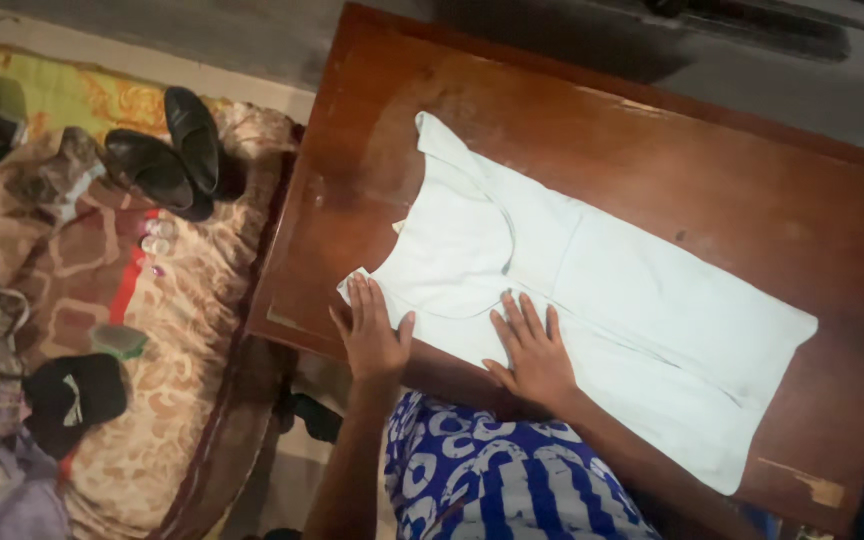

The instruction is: The person folds a light blue shirt and a patterned dress on a wooden surface by hand, then places the folded shirt into an open suitcase.

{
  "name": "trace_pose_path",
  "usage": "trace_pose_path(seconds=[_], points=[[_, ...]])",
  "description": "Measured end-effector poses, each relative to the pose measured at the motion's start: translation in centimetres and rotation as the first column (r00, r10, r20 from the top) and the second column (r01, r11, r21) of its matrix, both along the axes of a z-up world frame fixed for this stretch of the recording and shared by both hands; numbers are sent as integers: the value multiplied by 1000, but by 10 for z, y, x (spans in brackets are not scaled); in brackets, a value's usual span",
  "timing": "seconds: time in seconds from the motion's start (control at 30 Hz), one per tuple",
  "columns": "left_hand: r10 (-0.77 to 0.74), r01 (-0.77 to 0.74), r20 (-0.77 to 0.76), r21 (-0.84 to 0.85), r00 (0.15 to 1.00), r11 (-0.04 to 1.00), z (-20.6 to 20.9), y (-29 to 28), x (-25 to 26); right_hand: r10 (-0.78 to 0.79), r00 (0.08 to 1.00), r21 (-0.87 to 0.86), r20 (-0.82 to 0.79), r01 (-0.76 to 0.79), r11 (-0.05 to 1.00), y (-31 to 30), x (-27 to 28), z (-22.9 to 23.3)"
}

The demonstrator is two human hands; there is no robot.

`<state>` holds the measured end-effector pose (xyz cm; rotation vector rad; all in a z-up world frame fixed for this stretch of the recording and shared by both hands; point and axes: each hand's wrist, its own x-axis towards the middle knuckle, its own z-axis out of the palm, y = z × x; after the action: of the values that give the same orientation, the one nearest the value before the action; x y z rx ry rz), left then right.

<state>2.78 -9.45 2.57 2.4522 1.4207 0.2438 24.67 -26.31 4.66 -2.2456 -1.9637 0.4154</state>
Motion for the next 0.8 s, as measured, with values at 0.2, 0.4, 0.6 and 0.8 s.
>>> trace_pose_path(seconds=[0.2,0.4,0.6,0.8], points=[[-40,40,78,0,996,999,8,3,14,1,1000,-17,-24,-2,1000,5,13,8],[-311,309,297,57,903,950,24,-31,39,-48,981,83,-185,65,994,-20,39,15],[-469,461,333,108,818,881,29,-61,51,-445,802,169,-400,541,824,-125,73,11],[-550,557,379,104,744,824,20,-65,83,-735,609,310,-297,790,529,-225,105,-11]])
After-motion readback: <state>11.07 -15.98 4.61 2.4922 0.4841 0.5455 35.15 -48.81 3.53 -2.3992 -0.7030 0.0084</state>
